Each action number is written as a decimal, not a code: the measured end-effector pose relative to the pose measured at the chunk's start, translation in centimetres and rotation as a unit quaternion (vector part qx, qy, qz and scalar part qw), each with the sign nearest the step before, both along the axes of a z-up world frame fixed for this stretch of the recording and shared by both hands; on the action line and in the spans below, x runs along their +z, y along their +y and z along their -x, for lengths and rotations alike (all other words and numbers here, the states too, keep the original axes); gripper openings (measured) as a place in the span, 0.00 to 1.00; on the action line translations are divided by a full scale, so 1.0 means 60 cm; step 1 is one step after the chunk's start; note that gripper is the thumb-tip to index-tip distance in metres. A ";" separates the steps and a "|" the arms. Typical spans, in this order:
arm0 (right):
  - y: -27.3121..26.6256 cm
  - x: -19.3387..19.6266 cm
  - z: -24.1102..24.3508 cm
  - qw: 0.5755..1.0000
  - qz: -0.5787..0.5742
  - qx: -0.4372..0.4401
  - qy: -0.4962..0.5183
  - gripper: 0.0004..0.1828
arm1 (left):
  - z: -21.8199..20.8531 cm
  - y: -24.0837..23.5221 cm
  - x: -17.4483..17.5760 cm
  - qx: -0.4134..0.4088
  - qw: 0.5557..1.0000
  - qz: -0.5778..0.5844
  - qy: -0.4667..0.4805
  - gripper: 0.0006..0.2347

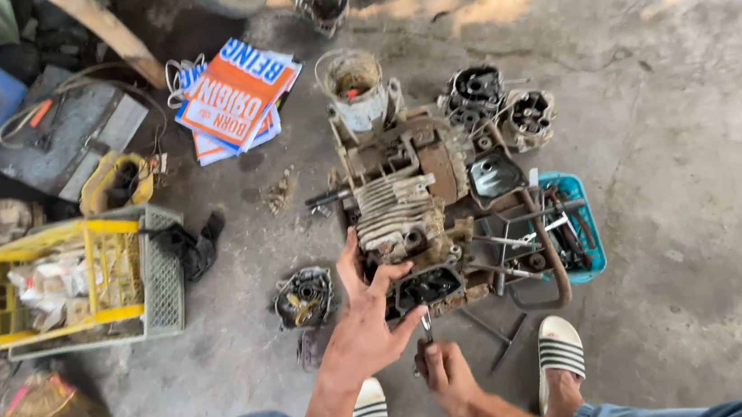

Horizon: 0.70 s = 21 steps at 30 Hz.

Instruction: Disassembling and inspecting motorcycle engine components on the ground

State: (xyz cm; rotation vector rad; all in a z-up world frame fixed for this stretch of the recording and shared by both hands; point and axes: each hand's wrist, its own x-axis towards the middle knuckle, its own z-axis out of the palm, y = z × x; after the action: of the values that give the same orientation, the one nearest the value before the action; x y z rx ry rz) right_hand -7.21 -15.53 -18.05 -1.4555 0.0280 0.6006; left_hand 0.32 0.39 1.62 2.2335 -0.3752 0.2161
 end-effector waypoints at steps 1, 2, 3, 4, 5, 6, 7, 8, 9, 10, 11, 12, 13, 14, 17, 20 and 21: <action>0.009 -0.006 0.012 0.997 -0.058 -0.055 -0.016 0.28 | 0.006 0.000 -0.002 0.000 1.000 -0.005 0.009 0.24; 0.018 -0.013 0.025 0.987 -0.115 -0.110 -0.032 0.26 | 0.012 0.001 -0.004 -0.001 1.000 -0.010 0.018 0.25; 0.016 -0.005 0.023 0.987 -0.113 -0.110 -0.032 0.26 | 0.009 0.004 -0.006 -0.002 1.000 -0.007 0.018 0.25; 0.014 0.002 0.020 0.991 -0.039 -0.118 -0.050 0.27 | 0.006 0.008 -0.007 -0.009 0.999 -0.012 0.037 0.24; 0.011 0.009 0.021 0.989 0.033 -0.124 -0.070 0.27 | 0.008 0.011 -0.009 -0.015 0.998 -0.017 0.055 0.25; -0.003 0.013 0.019 0.989 0.035 -0.122 -0.071 0.27 | 0.010 0.011 -0.006 -0.014 0.998 -0.015 0.053 0.25; -0.016 0.018 0.013 0.988 0.049 -0.104 -0.106 0.25 | 0.007 0.013 -0.003 -0.019 0.999 -0.008 0.051 0.26; -0.029 0.024 0.006 0.984 0.063 -0.085 -0.141 0.24 | 0.004 0.014 0.000 -0.024 0.999 0.000 0.048 0.27; -0.027 0.004 0.011 0.984 0.064 -0.083 -0.145 0.24 | 0.001 0.016 -0.004 -0.023 0.999 0.001 0.044 0.27; -0.026 -0.017 0.016 0.987 -0.067 -0.137 -0.056 0.25 | -0.002 0.018 -0.008 -0.022 0.999 0.000 0.049 0.27; -0.028 -0.036 0.029 0.962 -0.192 -0.189 0.040 0.28 | -0.001 0.016 -0.013 -0.022 0.998 0.000 0.059 0.29; -0.018 -0.026 0.038 0.963 -0.189 -0.189 0.041 0.28 | 0.002 0.016 -0.013 -0.022 0.998 0.003 0.060 0.29; -0.005 -0.018 0.038 0.964 -0.187 -0.184 0.036 0.28 | 0.000 0.018 -0.010 -0.031 0.998 0.014 0.047 0.28; 0.007 -0.009 0.038 0.966 -0.184 -0.180 0.030 0.29 | -0.002 0.020 -0.008 -0.041 0.998 0.026 0.033 0.27; 0.057 0.058 0.044 0.974 -0.135 -0.179 0.023 0.29 | -0.005 0.020 -0.032 -0.056 0.997 0.019 0.043 0.26; 0.092 0.067 0.035 0.961 -0.189 -0.199 0.037 0.32 | -0.004 0.025 -0.022 -0.063 0.996 0.048 0.035 0.25; 0.102 0.072 0.034 0.962 -0.187 -0.197 0.037 0.32 | -0.003 0.023 -0.022 -0.062 0.996 0.050 0.034 0.25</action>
State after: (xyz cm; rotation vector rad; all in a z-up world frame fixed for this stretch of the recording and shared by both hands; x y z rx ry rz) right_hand -9.26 -9.40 -13.72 -1.0201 0.2452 0.3088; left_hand 0.48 1.75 0.32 2.1058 -0.4555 0.0912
